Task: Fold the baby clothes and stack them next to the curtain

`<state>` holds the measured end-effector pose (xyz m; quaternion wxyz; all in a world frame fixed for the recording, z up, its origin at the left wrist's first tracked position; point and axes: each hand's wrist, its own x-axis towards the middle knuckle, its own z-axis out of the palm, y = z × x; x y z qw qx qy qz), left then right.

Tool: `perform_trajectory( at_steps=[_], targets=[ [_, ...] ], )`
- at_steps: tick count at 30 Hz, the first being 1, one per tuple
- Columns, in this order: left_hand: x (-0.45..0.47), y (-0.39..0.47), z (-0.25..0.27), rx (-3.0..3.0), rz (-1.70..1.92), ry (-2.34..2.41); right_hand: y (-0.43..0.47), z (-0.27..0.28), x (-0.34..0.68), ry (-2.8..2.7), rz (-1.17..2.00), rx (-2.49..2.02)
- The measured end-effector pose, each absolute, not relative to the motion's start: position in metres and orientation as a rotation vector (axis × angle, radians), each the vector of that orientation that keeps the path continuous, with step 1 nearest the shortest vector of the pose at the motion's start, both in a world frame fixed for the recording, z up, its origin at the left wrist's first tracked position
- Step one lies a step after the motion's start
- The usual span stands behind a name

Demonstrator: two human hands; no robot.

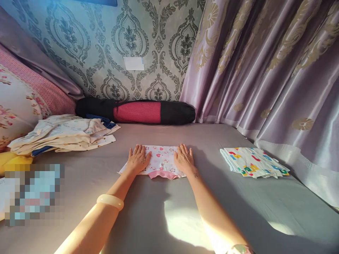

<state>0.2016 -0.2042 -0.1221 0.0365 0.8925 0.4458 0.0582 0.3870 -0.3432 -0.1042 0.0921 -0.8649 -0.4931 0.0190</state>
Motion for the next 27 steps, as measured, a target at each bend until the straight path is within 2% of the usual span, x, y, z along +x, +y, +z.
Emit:
perform_trajectory(
  at_steps=[13, 27],
  targets=[
    [0.2, -0.2, -0.114, 2.706, 0.089, 1.319, -0.345, -0.103, 0.394, -1.401, 0.249, -2.564],
    [0.171, -0.189, -0.121, 2.69, 0.028, 1.338, -0.35, -0.113, 0.404, -1.282, 0.226, -2.618]
  ],
)
